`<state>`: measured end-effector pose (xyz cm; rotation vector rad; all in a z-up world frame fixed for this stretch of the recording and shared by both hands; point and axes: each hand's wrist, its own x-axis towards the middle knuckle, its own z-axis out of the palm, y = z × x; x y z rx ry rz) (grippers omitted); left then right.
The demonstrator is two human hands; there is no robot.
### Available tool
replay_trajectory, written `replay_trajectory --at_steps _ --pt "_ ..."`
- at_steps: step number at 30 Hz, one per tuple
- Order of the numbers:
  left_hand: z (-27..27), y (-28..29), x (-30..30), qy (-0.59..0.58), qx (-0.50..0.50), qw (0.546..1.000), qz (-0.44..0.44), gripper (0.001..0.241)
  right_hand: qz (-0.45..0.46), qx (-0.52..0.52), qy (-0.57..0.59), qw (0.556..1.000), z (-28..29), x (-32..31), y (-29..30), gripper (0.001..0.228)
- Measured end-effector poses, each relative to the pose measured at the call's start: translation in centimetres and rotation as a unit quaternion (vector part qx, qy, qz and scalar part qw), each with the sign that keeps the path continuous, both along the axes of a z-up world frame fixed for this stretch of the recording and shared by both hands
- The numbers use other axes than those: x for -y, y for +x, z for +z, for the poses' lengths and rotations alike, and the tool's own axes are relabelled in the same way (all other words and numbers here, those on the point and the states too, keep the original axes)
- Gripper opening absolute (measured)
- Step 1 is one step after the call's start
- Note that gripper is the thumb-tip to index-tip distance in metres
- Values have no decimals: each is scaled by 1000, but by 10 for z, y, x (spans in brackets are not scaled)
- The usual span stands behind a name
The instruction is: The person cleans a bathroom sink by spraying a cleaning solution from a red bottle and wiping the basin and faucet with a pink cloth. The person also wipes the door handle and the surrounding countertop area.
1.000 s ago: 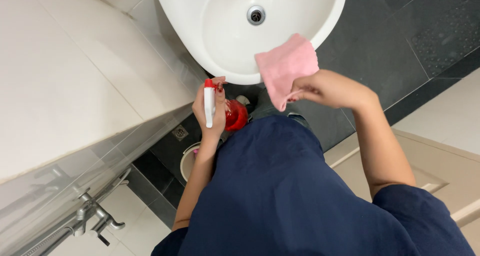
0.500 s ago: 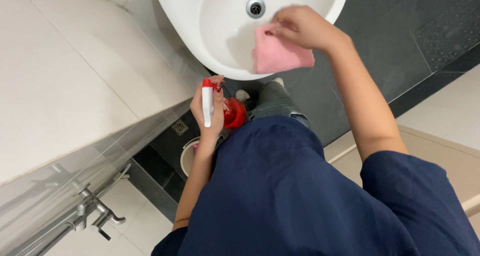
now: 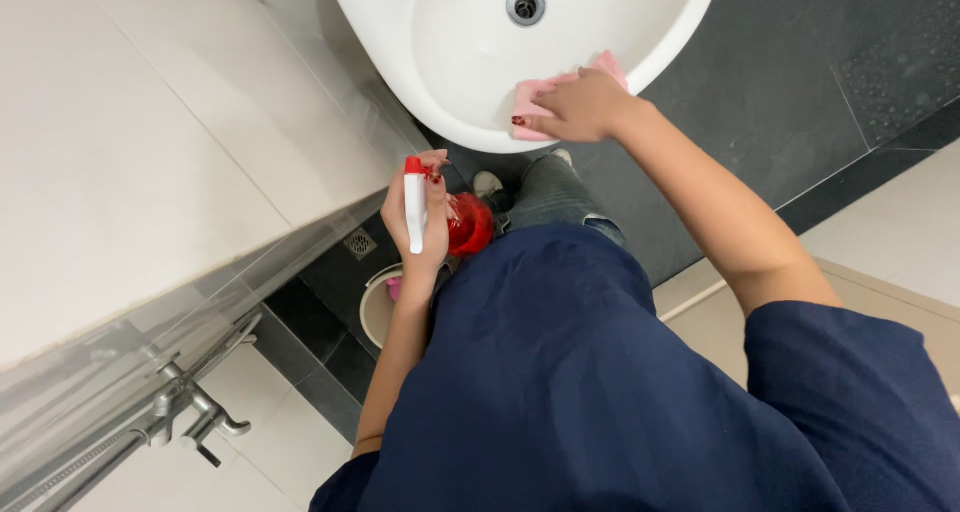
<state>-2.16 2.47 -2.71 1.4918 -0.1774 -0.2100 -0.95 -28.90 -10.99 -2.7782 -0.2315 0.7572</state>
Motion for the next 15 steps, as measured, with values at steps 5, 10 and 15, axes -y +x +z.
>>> replay_trajectory --at_steps 5,10,15 --pt "2 -1 -6 -26 21 999 3 33 -11 -6 -1 1000 50 -70 15 76" --pt "2 -4 -11 -39 25 999 8 32 -91 100 124 983 -9 -139 47 88" --pt "4 -7 -18 -30 15 999 -3 30 -393 170 167 888 -86 -193 135 97"
